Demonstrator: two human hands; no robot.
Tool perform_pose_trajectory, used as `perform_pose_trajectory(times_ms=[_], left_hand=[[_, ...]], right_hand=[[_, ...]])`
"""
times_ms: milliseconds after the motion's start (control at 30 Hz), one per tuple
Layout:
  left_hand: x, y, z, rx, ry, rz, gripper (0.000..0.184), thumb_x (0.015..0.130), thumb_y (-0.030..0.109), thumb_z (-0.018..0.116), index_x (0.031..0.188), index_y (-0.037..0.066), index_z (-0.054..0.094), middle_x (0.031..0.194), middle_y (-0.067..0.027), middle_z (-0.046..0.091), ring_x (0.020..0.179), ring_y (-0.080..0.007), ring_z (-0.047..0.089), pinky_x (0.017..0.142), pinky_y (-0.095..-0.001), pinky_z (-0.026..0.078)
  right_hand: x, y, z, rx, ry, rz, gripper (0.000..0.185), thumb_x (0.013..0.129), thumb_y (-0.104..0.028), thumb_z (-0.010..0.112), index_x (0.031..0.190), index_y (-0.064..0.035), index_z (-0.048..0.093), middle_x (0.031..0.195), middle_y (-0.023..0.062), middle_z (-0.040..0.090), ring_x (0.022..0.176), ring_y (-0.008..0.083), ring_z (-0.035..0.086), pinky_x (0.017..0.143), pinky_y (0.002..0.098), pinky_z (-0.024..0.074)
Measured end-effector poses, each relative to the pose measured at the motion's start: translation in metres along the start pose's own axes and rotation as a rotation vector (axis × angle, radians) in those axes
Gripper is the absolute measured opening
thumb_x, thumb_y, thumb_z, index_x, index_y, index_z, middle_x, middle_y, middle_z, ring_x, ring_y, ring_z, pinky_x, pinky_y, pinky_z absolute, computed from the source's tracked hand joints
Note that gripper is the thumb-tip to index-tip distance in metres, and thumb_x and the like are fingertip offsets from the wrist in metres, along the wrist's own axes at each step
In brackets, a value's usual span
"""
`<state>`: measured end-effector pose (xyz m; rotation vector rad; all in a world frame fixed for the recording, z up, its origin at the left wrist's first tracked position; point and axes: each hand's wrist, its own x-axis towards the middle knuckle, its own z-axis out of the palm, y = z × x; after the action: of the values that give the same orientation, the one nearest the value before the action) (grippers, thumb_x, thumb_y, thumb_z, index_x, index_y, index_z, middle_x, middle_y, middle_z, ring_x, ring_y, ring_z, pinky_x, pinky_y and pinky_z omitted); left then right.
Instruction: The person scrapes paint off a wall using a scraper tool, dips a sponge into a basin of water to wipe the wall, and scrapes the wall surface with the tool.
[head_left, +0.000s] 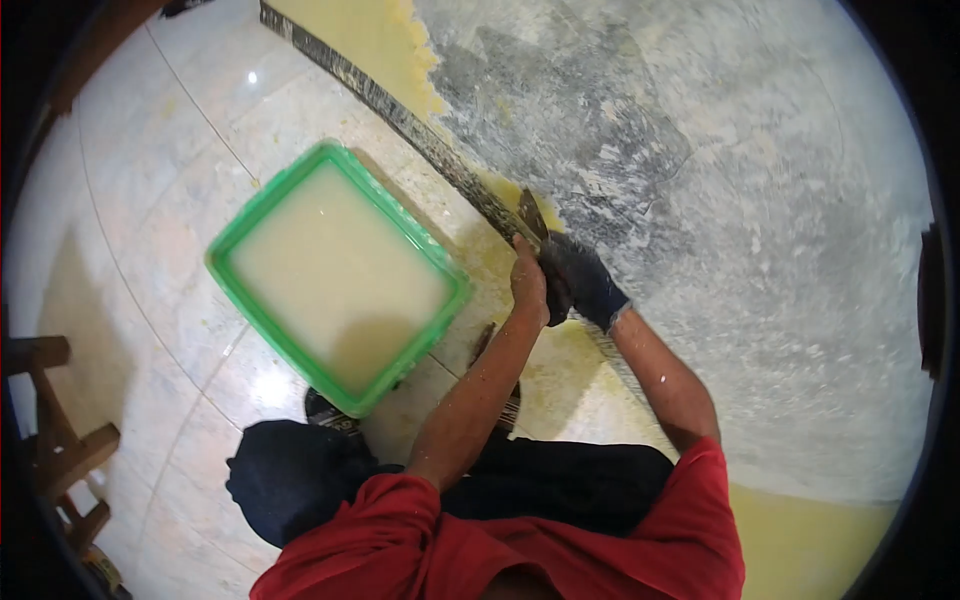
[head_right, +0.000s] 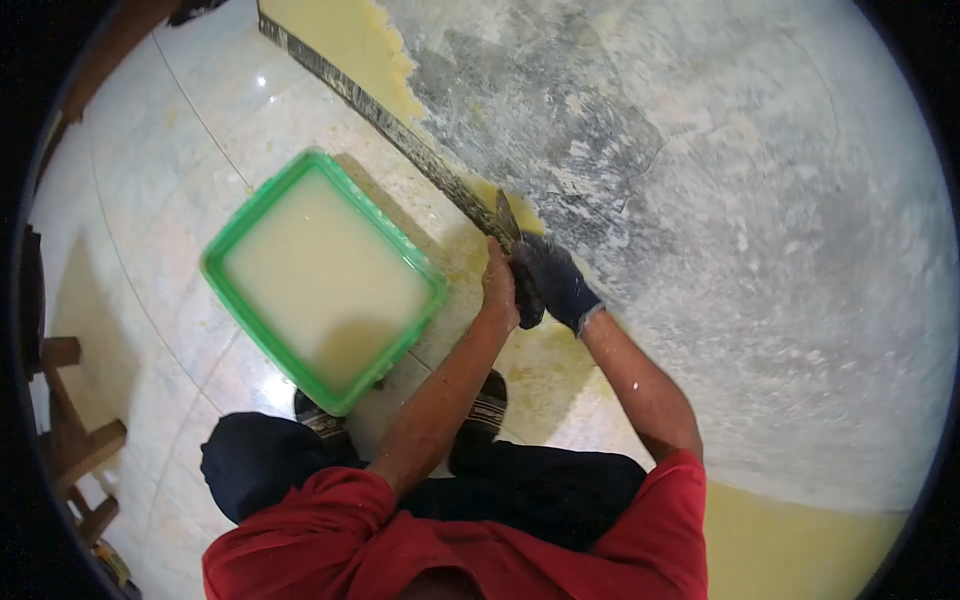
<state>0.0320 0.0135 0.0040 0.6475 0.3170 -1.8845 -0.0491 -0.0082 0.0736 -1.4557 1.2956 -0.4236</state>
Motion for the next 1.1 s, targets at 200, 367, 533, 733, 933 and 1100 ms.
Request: perform_pose_trajectory(times_ms=[200, 367, 533, 733, 933, 1100], left_hand=[[-0.038, 0.084, 0.004, 0.237, 0.239, 0.246, 0.046, 0.091, 0.052, 0.045, 0.086, 0.007, 0.047, 0.064, -0.0048, 0.043, 0.048, -0.0206, 0.049, 0.046, -0.0384, 0.048], [-0.046, 0.154, 0.069, 0.685, 0.093, 0.499, 0.037, 0.088, 0.044, 0.054, 0.084, 0.008, 0.049, 0.065, -0.0062, 0.046, 0.044, -0.0217, 0.050, 0.043, -0.0385, 0.049], [-0.032, 0.223, 0.099, 1.523, -0.054, 0.617, 0.040, 0.084, 0.038, 0.063, 0.087, 0.000, 0.054, 0.059, -0.0044, 0.048, 0.043, -0.0157, 0.049, 0.038, -0.0328, 0.046], [-0.077, 0.251, 0.081, 1.676, 0.038, 0.418, 0.040, 0.085, 0.033, 0.062, 0.081, -0.005, 0.053, 0.058, -0.0076, 0.050, 0.036, -0.0216, 0.053, 0.033, -0.0332, 0.043], [-0.034, 0.293, -0.052, 2.254, 0.125, 0.158, 0.045, 0.069, 0.029, 0.074, 0.096, -0.003, 0.059, 0.087, -0.0132, 0.065, 0.084, -0.0247, 0.064, 0.075, -0.0356, 0.051], [-0.013, 0.287, -0.124, 2.219, -0.082, -0.109, 0.053, 0.064, 0.032, 0.071, 0.103, 0.000, 0.057, 0.095, -0.0155, 0.065, 0.088, -0.0287, 0.064, 0.075, -0.0371, 0.051]], right_hand=[[0.025, -0.030, 0.019, 0.204, 0.031, 0.097, 0.026, 0.093, -0.034, 0.053, 0.086, -0.0093, 0.054, 0.063, 0.0009, 0.050, 0.043, 0.0094, 0.044, 0.037, 0.0259, 0.0352], [0.055, 0.038, 0.024, 0.224, -0.022, -0.007, 0.023, 0.090, -0.025, 0.052, 0.075, -0.0090, 0.048, 0.058, 0.0000, 0.042, 0.041, 0.0140, 0.043, 0.039, 0.0316, 0.0383], [0.056, 0.069, 0.022, -0.135, -0.027, 0.098, 0.025, 0.088, -0.027, 0.048, 0.089, -0.0039, 0.058, 0.079, 0.0144, 0.060, 0.067, 0.0284, 0.059, 0.065, 0.0399, 0.0482], [0.045, 0.110, 0.052, -0.724, 0.195, -0.108, 0.045, 0.084, -0.038, 0.050, 0.110, -0.0031, 0.058, 0.103, 0.0224, 0.062, 0.095, 0.0394, 0.059, 0.083, 0.0477, 0.0462], [0.025, 0.084, 0.057, -0.960, -0.066, 0.028, 0.043, 0.081, -0.033, 0.051, 0.114, -0.0057, 0.057, 0.101, 0.0196, 0.064, 0.094, 0.0374, 0.061, 0.080, 0.0476, 0.0484], [0.039, 0.088, 0.061, -1.076, -0.101, -0.017, 0.029, 0.073, -0.025, 0.054, 0.090, -0.0065, 0.069, 0.091, 0.0159, 0.067, 0.086, 0.0348, 0.064, 0.071, 0.0460, 0.0516]])
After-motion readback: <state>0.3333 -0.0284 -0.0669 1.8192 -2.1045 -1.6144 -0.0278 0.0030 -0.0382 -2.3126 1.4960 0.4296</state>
